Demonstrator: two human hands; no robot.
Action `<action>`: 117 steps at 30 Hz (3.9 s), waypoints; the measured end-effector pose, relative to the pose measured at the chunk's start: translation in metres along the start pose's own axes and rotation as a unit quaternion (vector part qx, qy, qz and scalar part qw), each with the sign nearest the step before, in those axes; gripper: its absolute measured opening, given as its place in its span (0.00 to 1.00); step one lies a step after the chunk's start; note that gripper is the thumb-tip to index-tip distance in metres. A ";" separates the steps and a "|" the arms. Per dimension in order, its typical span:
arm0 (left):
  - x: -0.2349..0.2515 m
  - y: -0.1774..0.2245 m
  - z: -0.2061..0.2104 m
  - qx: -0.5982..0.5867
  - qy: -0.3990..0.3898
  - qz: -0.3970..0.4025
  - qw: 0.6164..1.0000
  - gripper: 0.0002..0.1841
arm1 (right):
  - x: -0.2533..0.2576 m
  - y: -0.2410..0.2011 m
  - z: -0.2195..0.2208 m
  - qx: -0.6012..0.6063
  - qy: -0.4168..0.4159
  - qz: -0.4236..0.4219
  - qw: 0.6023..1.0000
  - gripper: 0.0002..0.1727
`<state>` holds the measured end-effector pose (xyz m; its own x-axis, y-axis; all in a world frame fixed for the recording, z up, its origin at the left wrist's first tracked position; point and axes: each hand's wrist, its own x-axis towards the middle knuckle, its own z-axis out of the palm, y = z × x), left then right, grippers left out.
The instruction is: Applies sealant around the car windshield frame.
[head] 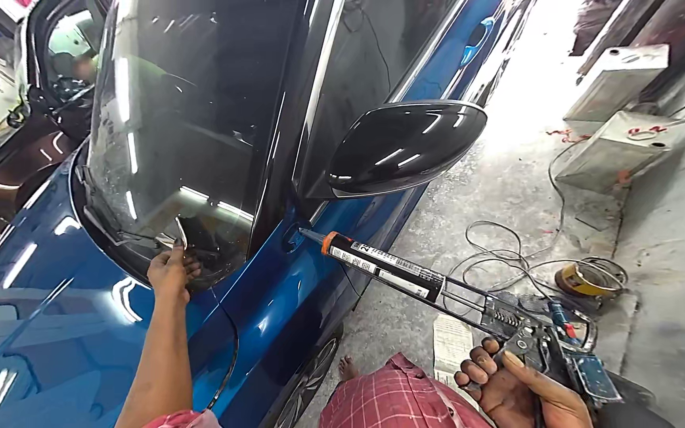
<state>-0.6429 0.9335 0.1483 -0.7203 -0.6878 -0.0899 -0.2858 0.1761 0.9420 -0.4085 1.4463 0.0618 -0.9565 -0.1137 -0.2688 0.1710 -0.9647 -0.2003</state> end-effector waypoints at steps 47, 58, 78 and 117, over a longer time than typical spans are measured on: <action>-0.173 0.006 0.187 -0.232 -0.412 -0.112 0.874 0.19 | -0.025 0.072 0.022 0.082 -0.124 -0.022 0.989 0.29; -0.167 0.003 0.194 -0.253 -0.415 -0.108 0.867 0.14 | -0.021 0.081 0.025 0.052 -0.033 -0.027 0.998 0.11; -0.164 0.002 0.196 -0.257 -0.422 -0.104 0.863 0.16 | -0.015 0.075 0.025 0.046 -0.026 -0.015 0.999 0.12; -0.166 0.001 0.195 -0.271 -0.424 -0.100 0.858 0.14 | -0.018 0.074 0.027 0.036 -0.030 -0.020 0.999 0.11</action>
<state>-0.6468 1.1853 0.1015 -0.9578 0.1352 -0.2536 -0.2868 -0.3972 0.8717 -0.3852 1.3703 0.0767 -0.9751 -0.0872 -0.2040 0.1172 -0.9831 -0.1404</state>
